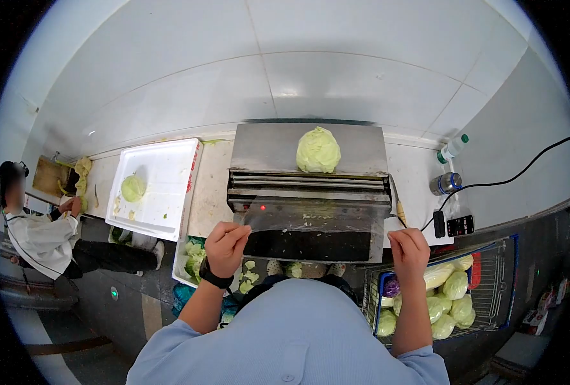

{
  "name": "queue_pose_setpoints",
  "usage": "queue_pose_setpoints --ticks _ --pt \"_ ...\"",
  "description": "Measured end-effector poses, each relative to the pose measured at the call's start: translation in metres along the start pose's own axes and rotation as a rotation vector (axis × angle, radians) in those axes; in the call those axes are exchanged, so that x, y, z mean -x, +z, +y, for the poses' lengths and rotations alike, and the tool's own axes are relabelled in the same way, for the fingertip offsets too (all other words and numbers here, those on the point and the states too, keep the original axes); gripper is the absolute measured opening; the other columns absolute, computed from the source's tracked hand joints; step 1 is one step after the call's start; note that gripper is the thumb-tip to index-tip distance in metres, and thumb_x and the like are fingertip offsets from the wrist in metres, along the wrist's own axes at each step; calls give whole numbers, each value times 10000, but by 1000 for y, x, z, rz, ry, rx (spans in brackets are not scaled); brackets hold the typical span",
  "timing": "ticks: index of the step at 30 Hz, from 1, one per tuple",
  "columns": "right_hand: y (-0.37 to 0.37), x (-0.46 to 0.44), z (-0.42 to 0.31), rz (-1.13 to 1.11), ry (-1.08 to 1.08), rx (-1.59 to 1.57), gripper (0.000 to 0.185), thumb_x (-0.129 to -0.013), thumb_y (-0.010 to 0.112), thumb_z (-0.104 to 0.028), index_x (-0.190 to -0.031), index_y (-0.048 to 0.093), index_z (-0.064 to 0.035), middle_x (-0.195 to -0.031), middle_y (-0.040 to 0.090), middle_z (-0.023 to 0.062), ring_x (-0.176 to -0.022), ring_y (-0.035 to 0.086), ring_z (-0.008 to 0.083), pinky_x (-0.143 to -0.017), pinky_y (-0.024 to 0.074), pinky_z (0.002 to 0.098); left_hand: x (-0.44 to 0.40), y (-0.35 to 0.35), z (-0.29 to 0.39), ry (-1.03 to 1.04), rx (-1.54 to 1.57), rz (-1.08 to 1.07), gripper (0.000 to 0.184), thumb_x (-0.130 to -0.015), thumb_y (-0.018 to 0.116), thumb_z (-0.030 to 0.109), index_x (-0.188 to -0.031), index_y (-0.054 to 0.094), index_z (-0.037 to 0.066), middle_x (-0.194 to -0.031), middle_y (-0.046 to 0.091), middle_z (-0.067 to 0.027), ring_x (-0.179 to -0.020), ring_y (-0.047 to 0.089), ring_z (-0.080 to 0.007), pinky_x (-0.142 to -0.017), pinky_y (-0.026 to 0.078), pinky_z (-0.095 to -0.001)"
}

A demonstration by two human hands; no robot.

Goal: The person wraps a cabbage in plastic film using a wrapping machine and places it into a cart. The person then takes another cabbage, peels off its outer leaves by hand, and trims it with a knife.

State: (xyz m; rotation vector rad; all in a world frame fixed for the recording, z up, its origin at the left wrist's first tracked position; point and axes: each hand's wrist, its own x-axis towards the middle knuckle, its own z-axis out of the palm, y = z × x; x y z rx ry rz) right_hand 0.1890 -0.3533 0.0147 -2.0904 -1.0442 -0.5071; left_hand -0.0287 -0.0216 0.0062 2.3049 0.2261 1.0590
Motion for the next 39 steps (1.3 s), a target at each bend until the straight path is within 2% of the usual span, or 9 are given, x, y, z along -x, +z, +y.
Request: queue_pose_setpoints --ticks 12,19,22,26,29,32,35,38,39 --pt "-33 -28 -26 54 -68 -31 176 -756 750 89 -889 697 -13 -815 643 106 -714 629 246 -611 493 309 -36 -40 20 -64 68 -74 184 -796 752 -79 -949 755 23 -841 635 -74 -689 617 -187 -605 493 -288" --pt "-45 -99 -7 104 -65 31 62 -834 728 26 -868 687 -6 -791 624 100 -703 600 237 -647 472 300 -131 -48 11 35 -27 -89 100 -799 772 5 -892 757 39 -768 619 -75 -702 598 -212 -619 462 -313" --pt "-14 -160 47 144 43 -114 89 -901 731 -63 -877 676 3 -758 605 71 -685 566 180 -655 463 288 -192 -25 -30 -2 48 -85 68 -836 781 79 -876 743 39 -768 632 -60 -685 589 -176 -639 469 -292" --pt "44 -251 98 62 271 -300 181 -926 739 -156 -903 694 19 -767 638 18 -688 565 85 -632 471 254 -265 29 -99 -332 350 -93 118 -848 768 122 -916 767 26 -779 703 -52 -704 625 -124 -647 497 -282" --pt "104 -289 154 -26 453 -408 199 -901 749 -176 -914 717 20 -737 662 31 -643 594 98 -591 476 256 -295 88 -166 -442 462 -53 121 -853 759 121 -889 767 5 -774 728 -63 -682 634 -115 -637 512 -282" --pt "162 -293 209 -119 549 -337 201 -877 754 -198 -897 735 1 -695 670 41 -609 605 109 -571 478 276 -295 141 -218 -636 374 -77 118 -871 728 98 -866 745 -19 -741 708 -49 -672 633 -130 -649 518 -283" --pt "205 -278 235 -233 633 -192 211 -845 767 -229 -859 743 -19 -657 674 61 -581 610 120 -570 481 306 -275 166 -220 -735 81 -96 123 -843 742 144 -849 765 24 -733 723 -70 -678 665 -169 -655 534 -319" --pt "227 -257 239 -317 586 -56 218 -836 773 -227 -878 744 -14 -710 706 103 -628 660 201 -613 511 354 -245 196 -256 -701 -119 -143 128 -819 763 183 -850 779 61 -764 740 -96 -699 692 -214 -684 548 -350" --pt "234 -249 243 -338 560 -9 221 -832 776 -229 -885 745 -16 -737 714 119 -659 671 232 -637 519 371 -238 202 -261 -701 -153 -178 136 -828 759 185 -875 778 58 -818 756 -118 -766 720 -253 -734 564 -365"
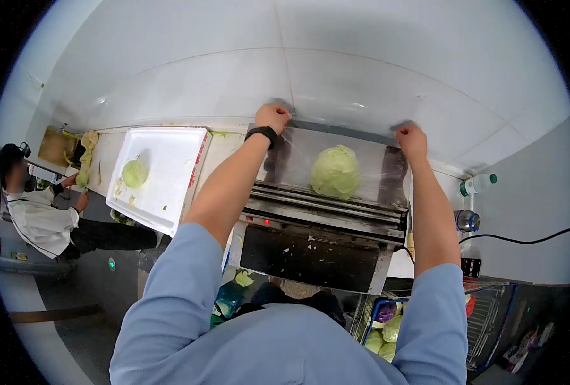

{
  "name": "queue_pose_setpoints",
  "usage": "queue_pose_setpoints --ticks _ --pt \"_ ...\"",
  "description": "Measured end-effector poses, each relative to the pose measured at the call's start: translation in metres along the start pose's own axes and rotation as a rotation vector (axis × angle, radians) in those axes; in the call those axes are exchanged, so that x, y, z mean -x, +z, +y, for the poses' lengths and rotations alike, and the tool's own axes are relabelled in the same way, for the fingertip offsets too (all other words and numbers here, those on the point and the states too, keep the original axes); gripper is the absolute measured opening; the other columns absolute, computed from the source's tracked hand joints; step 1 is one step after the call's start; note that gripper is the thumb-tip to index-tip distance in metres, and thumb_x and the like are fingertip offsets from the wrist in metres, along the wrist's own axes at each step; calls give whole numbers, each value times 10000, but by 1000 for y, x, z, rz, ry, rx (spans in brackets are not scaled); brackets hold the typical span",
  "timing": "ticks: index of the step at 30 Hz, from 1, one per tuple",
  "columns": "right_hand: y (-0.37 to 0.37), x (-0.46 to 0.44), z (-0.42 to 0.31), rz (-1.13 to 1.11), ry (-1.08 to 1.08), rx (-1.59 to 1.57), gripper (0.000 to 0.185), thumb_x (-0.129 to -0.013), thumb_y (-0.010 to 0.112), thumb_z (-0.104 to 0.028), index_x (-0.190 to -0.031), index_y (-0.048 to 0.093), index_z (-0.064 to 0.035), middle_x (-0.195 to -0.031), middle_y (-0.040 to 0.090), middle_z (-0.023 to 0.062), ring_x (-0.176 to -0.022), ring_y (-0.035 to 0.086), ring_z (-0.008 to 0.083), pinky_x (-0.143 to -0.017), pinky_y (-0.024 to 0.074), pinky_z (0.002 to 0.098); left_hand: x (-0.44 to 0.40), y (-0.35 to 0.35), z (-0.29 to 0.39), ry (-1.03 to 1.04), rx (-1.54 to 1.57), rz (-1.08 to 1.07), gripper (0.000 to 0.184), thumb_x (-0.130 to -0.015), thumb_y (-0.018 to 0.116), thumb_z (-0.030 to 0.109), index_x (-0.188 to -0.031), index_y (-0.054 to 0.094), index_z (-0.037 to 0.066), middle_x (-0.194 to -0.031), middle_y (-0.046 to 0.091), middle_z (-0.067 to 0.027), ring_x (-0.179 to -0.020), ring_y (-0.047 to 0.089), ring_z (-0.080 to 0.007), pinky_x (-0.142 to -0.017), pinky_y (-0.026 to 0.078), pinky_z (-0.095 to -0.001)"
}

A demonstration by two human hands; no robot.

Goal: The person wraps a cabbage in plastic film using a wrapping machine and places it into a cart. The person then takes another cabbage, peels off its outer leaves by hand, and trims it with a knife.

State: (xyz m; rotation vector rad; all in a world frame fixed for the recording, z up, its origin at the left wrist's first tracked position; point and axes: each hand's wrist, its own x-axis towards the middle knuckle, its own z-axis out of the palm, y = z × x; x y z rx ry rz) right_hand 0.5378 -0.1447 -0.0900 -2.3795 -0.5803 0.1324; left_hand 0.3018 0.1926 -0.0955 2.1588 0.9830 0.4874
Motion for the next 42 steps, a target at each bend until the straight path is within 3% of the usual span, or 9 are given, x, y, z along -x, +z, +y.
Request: queue_pose_setpoints --ticks 5,15,19,26,32,35,36,39,42 --pt "16 8 4 -45 -32 131 231 -814 785 -238 -904 750 -29 -858 738 171 -808 702 344 -747 544 423 21 -3 1 -11 -148 -106 137 -845 728 142 -937 769 50 -906 766 -132 -857 727 -292 -816 574 -383" --pt "13 -1 27 -215 14 68 399 -779 822 -272 -1093 725 -46 -1011 739 133 -925 709 291 -813 550 393 48 -10 -35 5 11 -140 238 -754 777 92 -981 718 53 -910 728 -114 -899 698 -303 -817 559 -391" --pt "20 -8 40 -185 0 47 436 -788 845 -247 -1104 706 20 -889 731 116 -810 701 214 -731 549 345 63 -39 -38 -53 -55 -31 245 -757 787 94 -986 711 51 -931 716 -116 -909 695 -291 -821 560 -386" --pt "7 -10 41 -371 109 -25 584 -771 853 -326 -1202 665 20 -971 752 132 -906 709 223 -824 538 344 132 4 77 753 109 -187 410 -990 588 358 -1277 633 68 -1214 665 -179 -1173 597 -383 -1031 471 -446" --pt "-52 21 60 -470 293 -116 798 -816 770 -573 -1368 590 -26 -1408 581 170 -1147 602 292 -940 477 443 145 18 92 235 388 -545 479 -1034 531 418 -1348 579 60 -1318 628 -178 -1217 592 -342 -1031 466 -403" --pt "-77 31 75 -290 421 -156 685 -804 818 -485 -1269 649 -12 -1196 701 146 -981 686 284 -889 526 351 142 29 83 233 458 -480 482 -1041 523 427 -1358 574 68 -1312 634 -158 -1183 605 -292 -1019 461 -372" --pt "-66 12 122 -134 42 -51 470 -909 754 -385 -1195 679 -19 -1134 709 127 -938 684 227 -871 524 313 137 30 80 236 446 -492 512 -1044 505 442 -1361 569 45 -1325 626 -179 -1205 598 -313 -1032 454 -382" --pt "-59 47 14 264 -241 -389 300 -982 678 -268 -1144 694 -16 -1079 711 101 -946 673 192 -875 527 310 127 38 73 176 450 -539 588 -1053 450 483 -1363 561 -3 -1350 612 -222 -1245 584 -360 -1060 436 -401" --pt "-26 96 -87 31 -454 -472 234 -999 639 -231 -1132 703 -49 -1166 691 72 -1044 656 200 -901 519 324 120 50 66 51 507 -597 619 -1063 408 510 -1354 566 -13 -1319 624 -198 -1208 588 -322 -1045 435 -380"
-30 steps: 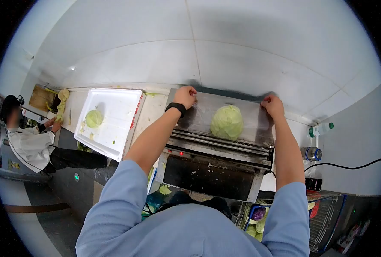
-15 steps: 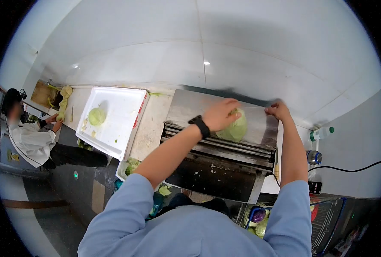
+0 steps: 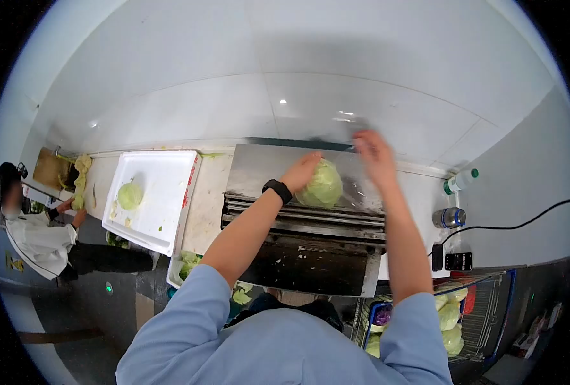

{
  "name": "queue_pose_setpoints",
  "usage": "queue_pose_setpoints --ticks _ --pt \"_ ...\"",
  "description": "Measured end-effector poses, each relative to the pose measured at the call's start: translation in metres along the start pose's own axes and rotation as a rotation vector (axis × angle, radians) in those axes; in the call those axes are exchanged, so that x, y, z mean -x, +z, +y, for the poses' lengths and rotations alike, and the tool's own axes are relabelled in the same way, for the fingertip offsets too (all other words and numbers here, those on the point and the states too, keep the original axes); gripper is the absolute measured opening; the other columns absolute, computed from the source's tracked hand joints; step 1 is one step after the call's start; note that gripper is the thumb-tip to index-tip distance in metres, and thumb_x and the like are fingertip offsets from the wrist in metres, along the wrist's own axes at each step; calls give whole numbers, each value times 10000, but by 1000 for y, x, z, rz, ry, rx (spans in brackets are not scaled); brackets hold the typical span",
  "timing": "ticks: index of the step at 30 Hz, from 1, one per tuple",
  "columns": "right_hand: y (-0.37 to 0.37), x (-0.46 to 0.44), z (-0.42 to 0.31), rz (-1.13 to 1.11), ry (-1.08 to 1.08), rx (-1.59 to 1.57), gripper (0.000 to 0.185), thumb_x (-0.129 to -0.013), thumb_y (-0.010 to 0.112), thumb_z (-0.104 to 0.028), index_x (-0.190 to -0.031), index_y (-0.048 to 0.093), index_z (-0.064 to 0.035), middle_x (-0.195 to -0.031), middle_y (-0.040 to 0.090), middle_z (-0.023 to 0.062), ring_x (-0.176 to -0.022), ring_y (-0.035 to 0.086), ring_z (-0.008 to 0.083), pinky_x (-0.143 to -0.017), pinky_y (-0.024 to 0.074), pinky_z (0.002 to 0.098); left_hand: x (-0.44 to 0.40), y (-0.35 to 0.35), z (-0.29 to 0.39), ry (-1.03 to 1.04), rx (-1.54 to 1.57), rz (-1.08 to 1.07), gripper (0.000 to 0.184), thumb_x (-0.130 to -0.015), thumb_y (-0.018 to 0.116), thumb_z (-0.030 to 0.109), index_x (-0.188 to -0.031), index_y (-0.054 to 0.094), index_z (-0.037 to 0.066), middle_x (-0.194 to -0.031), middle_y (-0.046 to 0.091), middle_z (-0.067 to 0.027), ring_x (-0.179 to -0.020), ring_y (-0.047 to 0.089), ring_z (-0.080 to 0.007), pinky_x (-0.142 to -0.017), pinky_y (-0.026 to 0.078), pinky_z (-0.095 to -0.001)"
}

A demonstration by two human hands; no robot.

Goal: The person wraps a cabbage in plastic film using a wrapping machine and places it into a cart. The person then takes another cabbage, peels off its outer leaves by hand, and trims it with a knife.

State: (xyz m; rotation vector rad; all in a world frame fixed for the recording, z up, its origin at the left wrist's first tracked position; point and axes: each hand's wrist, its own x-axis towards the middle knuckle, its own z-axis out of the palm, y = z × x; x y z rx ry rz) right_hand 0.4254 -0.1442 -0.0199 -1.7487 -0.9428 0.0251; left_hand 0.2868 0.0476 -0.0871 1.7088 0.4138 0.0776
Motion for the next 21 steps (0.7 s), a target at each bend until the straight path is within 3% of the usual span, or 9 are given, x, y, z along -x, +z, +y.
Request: queue_pose_setpoints --ticks 2,4,7,8,11,14,17,20,21 --pt "43 9 -2 -123 -101 27 255 -998 637 -244 -1171 698 -67 -1196 678 77 -1070 645 210 -941 497 327 -4 -3 -2 4 16 -17 628 -1070 400 517 -1343 565 -24 -1264 642 -143 -1141 594 -231 -1011 447 -340" --pt "66 20 -5 -223 47 -82 325 -1036 581 -311 -1209 688 -57 -1208 676 80 -1112 629 224 -985 474 339 -2 -4 0 44 34 1 643 -1066 400 530 -1353 562 -23 -1266 642 -152 -1145 595 -237 -1010 449 -337" --pt "84 33 7 -225 576 -539 443 -1074 485 -395 -1258 658 -30 -1223 665 92 -1137 616 232 -989 472 358 0 -9 -7 -31 125 -6 676 -1058 400 554 -1369 554 -26 -1276 641 -161 -1160 595 -247 -1020 447 -341" --pt "83 38 10 -197 619 -555 484 -1074 469 -427 -1277 644 -24 -1233 662 97 -1139 615 235 -990 472 361 0 -10 -10 -76 166 -15 689 -1054 400 563 -1375 550 -28 -1281 641 -164 -1167 595 -250 -1025 445 -343" --pt "84 34 5 -148 743 -608 578 -1064 447 -504 -1338 601 -19 -1260 652 107 -1147 611 239 -997 468 367 -23 -6 -52 -139 94 32 753 -1042 385 602 -1449 497 -21 -1367 596 -197 -1241 564 -285 -1062 421 -371" --pt "81 34 28 -160 868 -669 647 -1025 502 -552 -1385 562 -17 -1296 640 133 -1141 615 249 -982 483 378 -9 -6 -32 -126 59 81 779 -1014 339 644 -1388 577 4 -1358 611 -246 -1273 559 -404 -1086 398 -428" --pt "82 35 24 -73 971 -591 692 -1015 513 -559 -1355 558 42 -1270 643 173 -1106 628 269 -938 504 401 3 -8 -9 -190 43 67 791 -1013 330 648 -1384 578 -5 -1380 596 -255 -1310 533 -405 -1105 382 -428" --pt "84 36 21 -8 925 -344 754 -996 532 -576 -1324 553 102 -1245 645 208 -1091 632 287 -913 513 412 1 -15 -7 -235 97 -104 861 -1019 338 664 -1534 385 -25 -1556 418 -254 -1412 434 -364 -1143 344 -407" --pt "83 35 15 -5 928 -304 726 -996 536 -568 -1293 578 93 -1212 658 187 -1061 634 272 -902 507 397 -2 -14 -11 -205 59 -95 865 -1019 331 665 -1534 382 -28 -1556 417 -258 -1416 431 -368 -1147 340 -406"
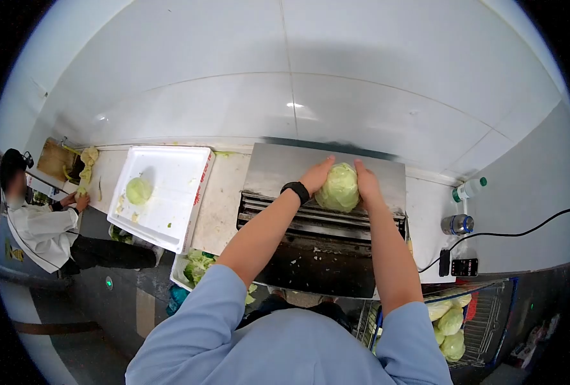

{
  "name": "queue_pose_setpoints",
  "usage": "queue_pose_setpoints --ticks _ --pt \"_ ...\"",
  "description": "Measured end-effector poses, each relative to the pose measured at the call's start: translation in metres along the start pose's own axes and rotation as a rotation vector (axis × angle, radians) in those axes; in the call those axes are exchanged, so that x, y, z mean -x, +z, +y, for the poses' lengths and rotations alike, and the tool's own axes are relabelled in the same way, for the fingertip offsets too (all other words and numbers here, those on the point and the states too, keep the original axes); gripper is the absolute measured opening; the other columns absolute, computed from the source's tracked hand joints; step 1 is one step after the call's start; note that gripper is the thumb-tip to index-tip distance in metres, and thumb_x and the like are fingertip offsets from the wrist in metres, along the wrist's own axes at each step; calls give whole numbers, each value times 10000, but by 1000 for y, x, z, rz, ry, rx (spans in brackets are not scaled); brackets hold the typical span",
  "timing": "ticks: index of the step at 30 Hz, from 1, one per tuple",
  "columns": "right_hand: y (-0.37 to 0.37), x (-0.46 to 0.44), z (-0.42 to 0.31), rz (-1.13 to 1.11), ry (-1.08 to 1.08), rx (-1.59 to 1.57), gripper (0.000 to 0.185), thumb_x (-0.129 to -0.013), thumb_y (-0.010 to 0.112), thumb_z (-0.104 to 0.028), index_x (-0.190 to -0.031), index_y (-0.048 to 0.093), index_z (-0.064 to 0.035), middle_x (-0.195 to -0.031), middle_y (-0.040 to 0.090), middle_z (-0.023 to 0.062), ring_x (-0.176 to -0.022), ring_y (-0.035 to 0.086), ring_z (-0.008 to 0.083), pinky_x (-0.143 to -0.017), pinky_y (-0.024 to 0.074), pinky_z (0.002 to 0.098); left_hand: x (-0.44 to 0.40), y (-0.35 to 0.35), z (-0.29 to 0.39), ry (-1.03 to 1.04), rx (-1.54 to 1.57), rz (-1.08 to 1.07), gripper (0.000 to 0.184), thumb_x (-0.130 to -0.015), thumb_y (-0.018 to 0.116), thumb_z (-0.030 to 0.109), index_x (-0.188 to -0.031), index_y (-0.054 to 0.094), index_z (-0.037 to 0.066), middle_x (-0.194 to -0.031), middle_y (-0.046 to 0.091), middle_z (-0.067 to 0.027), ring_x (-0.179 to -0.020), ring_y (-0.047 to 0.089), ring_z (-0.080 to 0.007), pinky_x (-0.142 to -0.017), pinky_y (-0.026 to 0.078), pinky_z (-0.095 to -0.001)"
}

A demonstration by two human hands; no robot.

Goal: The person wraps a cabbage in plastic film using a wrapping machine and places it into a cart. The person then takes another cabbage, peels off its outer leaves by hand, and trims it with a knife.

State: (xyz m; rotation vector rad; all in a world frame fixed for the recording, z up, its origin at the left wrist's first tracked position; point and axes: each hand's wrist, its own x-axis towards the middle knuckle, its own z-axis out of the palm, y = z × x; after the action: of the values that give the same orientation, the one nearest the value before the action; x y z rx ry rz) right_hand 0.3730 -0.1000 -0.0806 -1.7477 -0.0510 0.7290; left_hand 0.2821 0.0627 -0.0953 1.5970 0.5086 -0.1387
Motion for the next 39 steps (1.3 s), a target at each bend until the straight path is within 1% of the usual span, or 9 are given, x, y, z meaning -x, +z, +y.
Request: queue_pose_setpoints --ticks 2,8,11,14,17,23,29,32,39 --pt "0 9 -10 38 3 66 675 -997 544 -553 -1231 629 75 -1145 685 144 -1000 639 243 -881 495 367 -7 0 -7 57 -77 27 872 -1019 317 666 -1534 375 -35 -1554 416 -266 -1423 425 -377 -1154 333 -403" --pt "-8 -21 17 23 -24 89 724 -999 515 -571 -1289 602 86 -1235 666 207 -1077 649 319 -919 496 439 22 4 24 38 -208 64 838 -1032 280 638 -1471 464 -52 -1495 493 -262 -1386 467 -398 -1142 353 -410" --pt "-22 -11 -13 31 -235 740 656 -1020 489 -550 -1343 599 10 -1279 664 168 -1123 636 321 -938 482 438 26 -7 32 -31 -297 24 824 -1030 273 641 -1420 531 -37 -1435 549 -265 -1325 526 -400 -1099 404 -431" --pt "-35 -15 4 241 -557 753 576 -1052 454 -527 -1333 624 -53 -1219 677 122 -1047 635 252 -909 494 384 43 -20 58 -79 -568 -11 717 -1044 356 577 -1368 579 -23 -1359 600 -265 -1261 576 -390 -1035 461 -433" --pt "-28 0 5 -80 -262 171 594 -1065 419 -534 -1384 582 -60 -1265 656 134 -1082 627 252 -943 490 380 32 -24 32 236 -865 222 624 -1042 467 504 -1371 563 -18 -1338 609 -255 -1223 597 -376 -1004 484 -421" --pt "-31 1 16 -148 -161 101 641 -1049 443 -550 -1358 580 -4 -1290 650 143 -1132 618 303 -985 462 406 37 1 -7 344 -127 56 676 -1022 542 505 -1397 494 -55 -1349 588 -253 -1176 610 -356 -1009 483 -418" --pt "-69 -7 23 203 -569 562 622 -1051 440 -533 -1302 613 10 -1255 666 175 -1135 624 290 -998 458 386 30 -21 -12 199 -425 53 731 -1026 463 589 -1317 562 -73 -1176 667 -249 -1092 648 -333 -955 497 -408" --pt "-51 -5 30 -14 -397 294 630 -1046 458 -539 -1286 620 21 -1197 685 165 -1071 629 271 -940 478 392 46 -19 5 151 -386 15 822 -999 423 656 -1259 588 -106 -1215 646 -311 -1118 642 -415 -958 502 -430" --pt "-40 1 18 -216 24 194 662 -1041 451 -573 -1308 612 12 -1190 667 142 -1025 634 226 -887 504 355 42 -16 1 48 -424 82 888 -980 403 714 -1045 711 -116 -965 705 -299 -928 690 -393 -849 534 -439"
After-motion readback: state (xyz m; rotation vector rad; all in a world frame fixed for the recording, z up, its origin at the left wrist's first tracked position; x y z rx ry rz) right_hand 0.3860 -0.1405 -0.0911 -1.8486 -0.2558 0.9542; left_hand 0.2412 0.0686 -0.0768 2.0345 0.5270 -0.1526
